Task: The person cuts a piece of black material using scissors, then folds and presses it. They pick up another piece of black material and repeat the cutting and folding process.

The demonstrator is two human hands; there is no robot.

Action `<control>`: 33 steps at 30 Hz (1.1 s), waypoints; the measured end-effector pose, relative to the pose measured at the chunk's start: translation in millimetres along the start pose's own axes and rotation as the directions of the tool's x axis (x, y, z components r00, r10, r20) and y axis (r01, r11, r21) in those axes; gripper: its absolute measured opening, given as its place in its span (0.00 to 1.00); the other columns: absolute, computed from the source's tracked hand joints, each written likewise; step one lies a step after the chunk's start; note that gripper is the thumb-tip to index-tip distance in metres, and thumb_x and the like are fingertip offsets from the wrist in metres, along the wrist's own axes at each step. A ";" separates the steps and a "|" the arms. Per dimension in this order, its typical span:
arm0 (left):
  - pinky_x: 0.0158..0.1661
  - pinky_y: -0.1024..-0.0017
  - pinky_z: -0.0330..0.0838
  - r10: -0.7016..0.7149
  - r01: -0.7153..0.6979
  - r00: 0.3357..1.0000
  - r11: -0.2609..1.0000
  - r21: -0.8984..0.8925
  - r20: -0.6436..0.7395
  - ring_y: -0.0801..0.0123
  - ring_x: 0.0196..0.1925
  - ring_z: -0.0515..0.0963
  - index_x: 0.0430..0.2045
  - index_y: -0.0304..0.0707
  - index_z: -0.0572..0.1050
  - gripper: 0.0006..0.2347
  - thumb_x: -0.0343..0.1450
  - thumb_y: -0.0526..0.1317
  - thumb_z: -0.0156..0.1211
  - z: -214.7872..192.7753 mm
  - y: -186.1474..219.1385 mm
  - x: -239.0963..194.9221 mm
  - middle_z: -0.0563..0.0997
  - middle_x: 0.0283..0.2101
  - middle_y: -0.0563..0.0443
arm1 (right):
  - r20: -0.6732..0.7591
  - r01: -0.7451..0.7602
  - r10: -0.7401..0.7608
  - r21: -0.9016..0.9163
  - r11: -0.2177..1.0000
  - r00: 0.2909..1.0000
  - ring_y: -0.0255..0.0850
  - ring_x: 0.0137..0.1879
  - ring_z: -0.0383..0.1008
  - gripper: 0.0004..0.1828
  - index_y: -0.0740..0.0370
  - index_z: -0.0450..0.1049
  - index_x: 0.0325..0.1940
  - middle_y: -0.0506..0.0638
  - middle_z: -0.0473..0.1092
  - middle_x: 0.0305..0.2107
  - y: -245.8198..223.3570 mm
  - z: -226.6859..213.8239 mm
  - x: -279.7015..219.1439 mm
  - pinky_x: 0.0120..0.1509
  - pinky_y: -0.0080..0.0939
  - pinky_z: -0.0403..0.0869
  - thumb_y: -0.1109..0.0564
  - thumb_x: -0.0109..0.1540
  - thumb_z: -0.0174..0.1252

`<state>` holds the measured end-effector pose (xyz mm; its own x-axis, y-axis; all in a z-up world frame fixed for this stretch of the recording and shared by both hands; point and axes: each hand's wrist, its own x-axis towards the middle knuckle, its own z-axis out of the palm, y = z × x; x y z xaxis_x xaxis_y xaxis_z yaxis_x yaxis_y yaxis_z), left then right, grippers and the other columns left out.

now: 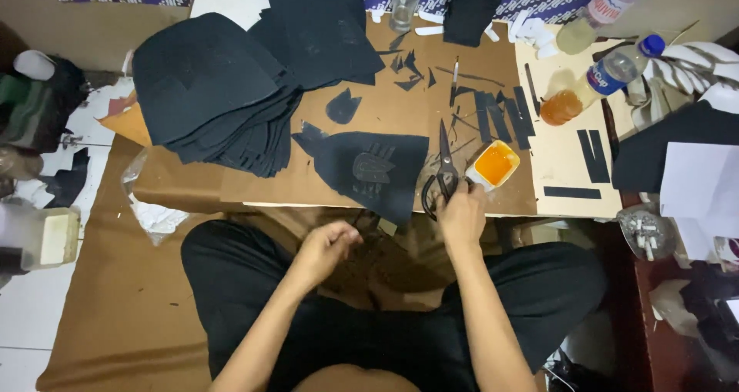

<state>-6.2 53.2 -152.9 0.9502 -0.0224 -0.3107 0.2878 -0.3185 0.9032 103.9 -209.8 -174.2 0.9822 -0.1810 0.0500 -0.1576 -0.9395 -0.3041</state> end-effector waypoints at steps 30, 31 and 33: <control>0.59 0.57 0.61 0.507 -0.351 0.861 0.543 0.763 0.035 0.47 0.65 0.69 0.60 0.29 0.67 0.28 0.62 0.31 0.65 -12.3 0.3 200.6 0.71 0.64 0.39 | 0.495 -0.481 0.006 0.842 0.244 0.869 0.36 0.31 0.67 0.22 0.68 0.75 0.62 0.54 0.74 0.31 -16.3 -23.6 -129.3 0.37 0.32 0.68 0.58 0.65 0.56; 0.59 0.57 0.61 0.513 -0.359 0.857 0.538 0.763 0.041 0.47 0.65 0.69 0.60 0.29 0.67 0.28 0.62 0.31 0.65 -14.0 4.3 206.3 0.71 0.64 0.39 | 0.489 -0.477 0.010 0.846 0.240 0.872 0.36 0.31 0.67 0.22 0.68 0.75 0.62 0.54 0.74 0.31 -12.5 -23.0 -128.7 0.37 0.32 0.68 0.58 0.65 0.56; 0.60 0.44 0.57 0.501 -0.314 0.862 0.402 0.860 0.080 0.42 0.54 0.70 0.55 0.31 0.69 0.31 0.57 0.37 0.74 -17.5 9.9 214.9 0.74 0.50 0.34 | 0.521 -0.508 -0.004 0.835 0.212 0.854 0.37 0.31 0.66 0.19 0.67 0.73 0.60 0.57 0.75 0.33 -5.2 -21.1 -130.4 0.37 0.34 0.67 0.62 0.65 0.56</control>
<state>202.9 61.7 -205.6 0.9534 -0.2549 0.1613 -0.2851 -0.9361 0.2059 -25.5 -187.5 -159.1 0.8923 0.0002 -0.4514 -0.4473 0.1353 -0.8841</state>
